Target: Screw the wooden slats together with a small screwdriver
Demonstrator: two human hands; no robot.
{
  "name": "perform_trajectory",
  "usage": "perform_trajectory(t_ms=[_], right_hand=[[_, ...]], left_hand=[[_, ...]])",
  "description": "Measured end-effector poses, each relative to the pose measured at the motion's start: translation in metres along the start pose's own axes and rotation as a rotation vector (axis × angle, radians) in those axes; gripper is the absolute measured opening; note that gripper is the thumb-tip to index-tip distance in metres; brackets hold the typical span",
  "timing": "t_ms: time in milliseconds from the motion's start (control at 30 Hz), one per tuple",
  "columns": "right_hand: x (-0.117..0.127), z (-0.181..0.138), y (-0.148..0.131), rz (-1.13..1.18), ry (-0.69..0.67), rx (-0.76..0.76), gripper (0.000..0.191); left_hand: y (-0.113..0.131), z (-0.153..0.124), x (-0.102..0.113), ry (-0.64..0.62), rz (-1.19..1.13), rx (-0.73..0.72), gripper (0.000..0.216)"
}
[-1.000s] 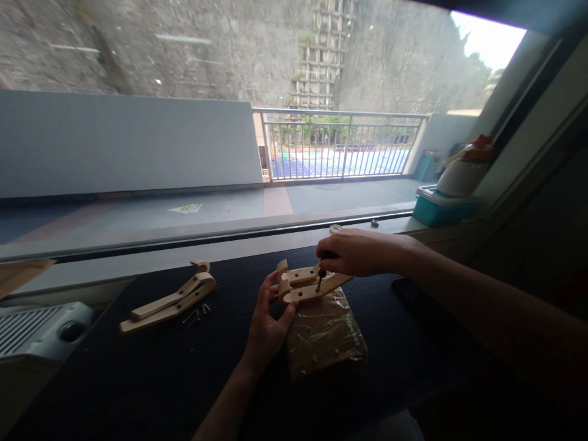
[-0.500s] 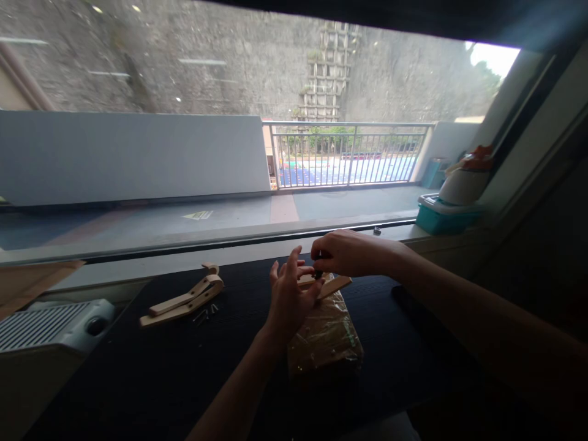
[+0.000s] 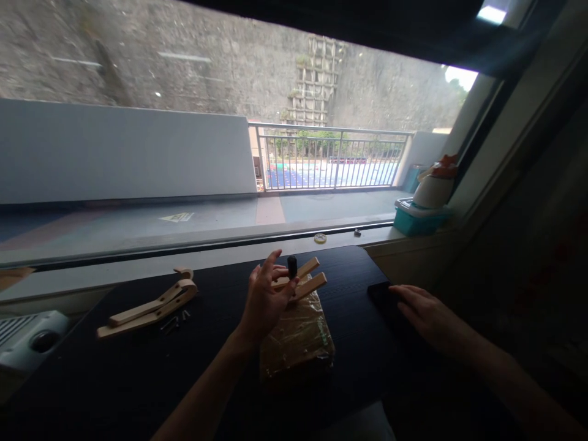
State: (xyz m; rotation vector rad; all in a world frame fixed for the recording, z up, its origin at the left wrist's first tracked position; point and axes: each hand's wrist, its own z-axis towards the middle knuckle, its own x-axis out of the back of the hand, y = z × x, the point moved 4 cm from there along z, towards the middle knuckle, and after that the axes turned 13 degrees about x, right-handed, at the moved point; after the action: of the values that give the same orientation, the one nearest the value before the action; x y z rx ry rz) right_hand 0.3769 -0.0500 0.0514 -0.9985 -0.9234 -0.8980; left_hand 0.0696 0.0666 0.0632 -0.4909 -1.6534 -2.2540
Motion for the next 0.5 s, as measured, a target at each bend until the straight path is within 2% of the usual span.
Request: perform_trajectory(t_ms=[67, 133, 233, 367, 433, 500], right_hand=[[-0.021, -0.022, 0.019, -0.029, -0.020, -0.045, 0.047], [-0.031, -0.031, 0.027, -0.011, -0.058, -0.062, 0.044], [-0.018, -0.019, 0.022, 0.035, -0.082, -0.042, 0.042], [0.022, 0.017, 0.003, -0.053, 0.093, 0.014, 0.045], [0.021, 0.025, -0.001, -0.087, 0.109, 0.046, 0.045], [0.001, 0.020, 0.003, -0.113, 0.073, 0.040, 0.046]], left_hand=[[0.000, 0.001, 0.000, 0.000, 0.019, 0.009, 0.064], [0.000, 0.001, 0.000, -0.008, 0.023, 0.015, 0.064], [0.000, 0.001, 0.001, -0.026, 0.022, 0.016, 0.064], [0.002, 0.001, 0.001, -0.035, 0.012, 0.010, 0.066], [0.002, 0.000, 0.002, -0.042, -0.012, 0.041, 0.066], [0.003, 0.000, 0.002, -0.057, -0.027, 0.069, 0.066]])
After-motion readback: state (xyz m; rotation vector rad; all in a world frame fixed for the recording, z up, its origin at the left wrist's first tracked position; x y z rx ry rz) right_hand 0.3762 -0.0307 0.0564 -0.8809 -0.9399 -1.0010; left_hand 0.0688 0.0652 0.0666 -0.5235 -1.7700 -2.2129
